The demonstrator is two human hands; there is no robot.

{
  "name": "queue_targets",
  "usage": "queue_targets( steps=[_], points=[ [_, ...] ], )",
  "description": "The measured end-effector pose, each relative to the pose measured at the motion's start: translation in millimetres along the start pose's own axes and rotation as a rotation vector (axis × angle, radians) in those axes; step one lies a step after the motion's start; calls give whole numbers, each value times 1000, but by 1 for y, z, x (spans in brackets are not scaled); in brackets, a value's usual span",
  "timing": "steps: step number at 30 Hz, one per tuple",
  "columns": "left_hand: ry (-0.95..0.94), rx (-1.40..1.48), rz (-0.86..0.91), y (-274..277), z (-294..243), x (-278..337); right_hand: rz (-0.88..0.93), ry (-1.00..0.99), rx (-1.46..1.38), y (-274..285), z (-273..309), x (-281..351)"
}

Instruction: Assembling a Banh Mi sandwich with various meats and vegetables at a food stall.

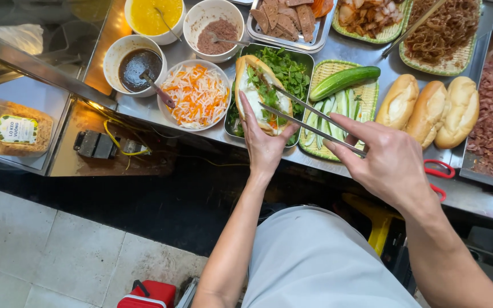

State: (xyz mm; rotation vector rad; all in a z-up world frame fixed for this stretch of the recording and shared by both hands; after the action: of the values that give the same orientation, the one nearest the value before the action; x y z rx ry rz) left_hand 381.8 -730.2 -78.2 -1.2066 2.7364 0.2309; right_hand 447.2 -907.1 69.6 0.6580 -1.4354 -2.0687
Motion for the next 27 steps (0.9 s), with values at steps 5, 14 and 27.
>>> queue_targets(
  steps=[5, 14, 27],
  points=[
    [22, 55, 46, -7, 17, 0, 69, -111, -57, -9, -14, 6],
    [39, 56, 67, 2, 26, 4, 118, -419, 263, -31, -119, 43],
    [31, 3, 195, -22, 30, 25, 139, -396, 160, -23, -132, 79]
  ],
)
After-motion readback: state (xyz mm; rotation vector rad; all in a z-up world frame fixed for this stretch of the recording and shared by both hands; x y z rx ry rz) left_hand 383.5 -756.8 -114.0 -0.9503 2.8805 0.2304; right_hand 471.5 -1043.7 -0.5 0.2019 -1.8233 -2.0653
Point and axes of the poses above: each hand's wrist, its own x-axis away from the middle knuckle, its own y-axis out of the back of the hand, z = x × y, the point moved 5 cm from there along -x, towards the middle knuckle, and after that the axes turned 9 degrees about x, right-handed, at the moved point
